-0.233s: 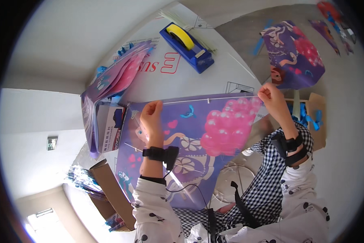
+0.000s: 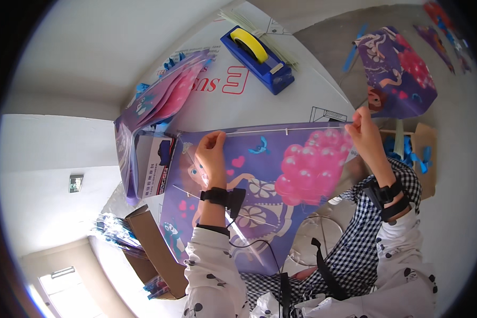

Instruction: Assembling a colorful kite by attaching sticks, strings, and tape.

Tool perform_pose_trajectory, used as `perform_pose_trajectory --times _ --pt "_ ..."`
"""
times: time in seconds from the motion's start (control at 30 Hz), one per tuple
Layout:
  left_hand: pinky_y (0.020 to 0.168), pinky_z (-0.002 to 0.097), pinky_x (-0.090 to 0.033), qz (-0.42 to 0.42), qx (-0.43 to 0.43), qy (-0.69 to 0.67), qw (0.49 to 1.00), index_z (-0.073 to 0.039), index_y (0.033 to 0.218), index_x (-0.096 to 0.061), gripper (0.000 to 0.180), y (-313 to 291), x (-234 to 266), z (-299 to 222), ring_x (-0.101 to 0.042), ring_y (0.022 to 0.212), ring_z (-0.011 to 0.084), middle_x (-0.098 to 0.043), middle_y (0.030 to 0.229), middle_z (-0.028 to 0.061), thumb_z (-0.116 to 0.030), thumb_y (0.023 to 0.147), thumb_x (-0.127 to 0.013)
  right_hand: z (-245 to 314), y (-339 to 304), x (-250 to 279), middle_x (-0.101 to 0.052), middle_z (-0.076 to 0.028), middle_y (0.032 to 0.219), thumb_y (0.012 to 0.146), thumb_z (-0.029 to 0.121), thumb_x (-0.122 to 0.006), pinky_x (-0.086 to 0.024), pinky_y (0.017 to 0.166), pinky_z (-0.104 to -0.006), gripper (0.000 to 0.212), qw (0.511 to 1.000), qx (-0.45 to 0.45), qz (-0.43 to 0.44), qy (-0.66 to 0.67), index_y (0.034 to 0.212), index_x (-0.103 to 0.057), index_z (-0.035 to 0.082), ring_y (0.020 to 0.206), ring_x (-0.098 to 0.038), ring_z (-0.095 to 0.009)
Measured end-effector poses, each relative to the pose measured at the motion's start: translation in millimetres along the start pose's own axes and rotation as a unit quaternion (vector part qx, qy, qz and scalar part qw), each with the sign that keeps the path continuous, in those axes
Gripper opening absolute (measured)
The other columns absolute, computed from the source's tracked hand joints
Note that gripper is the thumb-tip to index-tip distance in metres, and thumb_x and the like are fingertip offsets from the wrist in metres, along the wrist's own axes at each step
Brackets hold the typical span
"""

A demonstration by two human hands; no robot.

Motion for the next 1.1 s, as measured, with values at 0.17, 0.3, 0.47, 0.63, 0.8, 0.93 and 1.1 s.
perform_pose_trajectory --times 0.17,0.3,0.47,0.63,0.8,0.93,1.1 --pt "0.065 0.0211 -0.044 -0.004 0.019 -0.034 0.999 -0.002 0.106 -0.05 0.037 8.7 2.3 14.5 -0.062 0.072 0.012 -0.068 0.081 0.0074 -0.01 0.081 -0.076 4.3 -0.3 -2.0 -0.053 -0.015 0.075 0.084 0.002 -0.064 -0.046 0.059 -0.0378 0.027 1.0 0.007 0.013 -0.011 0.096 -0.039 0.004 0.067 -0.058 -0.03" --pt "0.062 0.0222 -0.043 0.023 0.017 -0.046 0.999 -0.003 0.105 -0.044 0.038 21.0 9.8 26.4 -0.062 0.071 0.0125 -0.067 0.08 0.0077 -0.007 0.082 -0.074 14.4 -1.4 -4.7 -0.052 -0.016 0.074 0.085 0.002 -0.063 -0.046 0.059 -0.0389 0.026 0.999 0.034 0.006 -0.021 0.095 -0.039 0.003 0.068 -0.059 -0.033" --pt "0.06 0.0222 -0.043 0.034 0.001 -0.055 0.998 -0.003 0.103 -0.044 0.035 21.5 3.0 30.3 -0.06 0.07 0.0121 -0.066 0.079 0.007 -0.006 0.082 -0.073 16.8 -3.4 -4.8 -0.053 -0.018 0.073 0.086 0.003 -0.063 -0.046 0.058 -0.0394 0.025 0.999 0.019 0.01 -0.041 0.094 -0.04 0.003 0.068 -0.06 -0.035" --pt "0.061 0.0229 -0.045 0.003 -0.016 0.028 0.999 -0.002 0.101 -0.044 0.035 24.2 5.0 34.7 -0.059 0.069 0.0118 -0.064 0.077 0.0069 -0.005 0.082 -0.073 18.7 -5.0 -10.4 -0.054 -0.018 0.073 0.085 0.004 -0.063 -0.045 0.057 -0.0406 0.025 0.999 0.01 0.016 -0.043 0.093 -0.04 0.004 0.068 -0.06 -0.036" --pt "0.061 0.0234 -0.046 -0.01 -0.022 0.063 0.998 -0.002 0.101 -0.045 0.036 22.1 -1.4 27.9 -0.058 0.067 0.0121 -0.064 0.076 0.0079 -0.008 0.08 -0.074 14.7 -3.7 -9.8 -0.054 -0.017 0.074 0.085 0.005 -0.063 -0.045 0.058 -0.0425 0.025 0.999 0.008 0.005 -0.049 0.093 -0.04 0.004 0.069 -0.06 -0.038" --pt "0.057 0.0244 -0.047 -0.014 -0.018 0.075 0.997 -0.002 0.102 -0.045 0.038 21.3 -2.3 26.9 -0.058 0.065 0.0126 -0.064 0.076 0.0079 -0.009 0.08 -0.075 14.2 -2.9 -10.5 -0.055 -0.017 0.076 0.086 0.006 -0.063 -0.045 0.059 -0.0436 0.024 0.999 0.005 0.002 -0.049 0.093 -0.04 0.004 0.071 -0.06 -0.039" --pt "0.056 0.0249 -0.047 -0.022 -0.033 0.079 0.996 -0.001 0.102 -0.045 0.038 21.8 -2.0 28.2 -0.058 0.065 0.0131 -0.064 0.076 0.0076 -0.009 0.08 -0.075 15.9 -2.0 -11.2 -0.056 -0.018 0.077 0.085 0.007 -0.064 -0.045 0.059 -0.0441 0.024 0.998 0.004 -0.001 -0.059 0.094 -0.041 0.004 0.073 -0.06 -0.039"
Point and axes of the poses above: each hand's wrist, its own y-axis towards the middle knuckle, its own x-axis out of the back of the hand, z = x × y, the point moved 1 cm from there along y, towards the middle knuckle
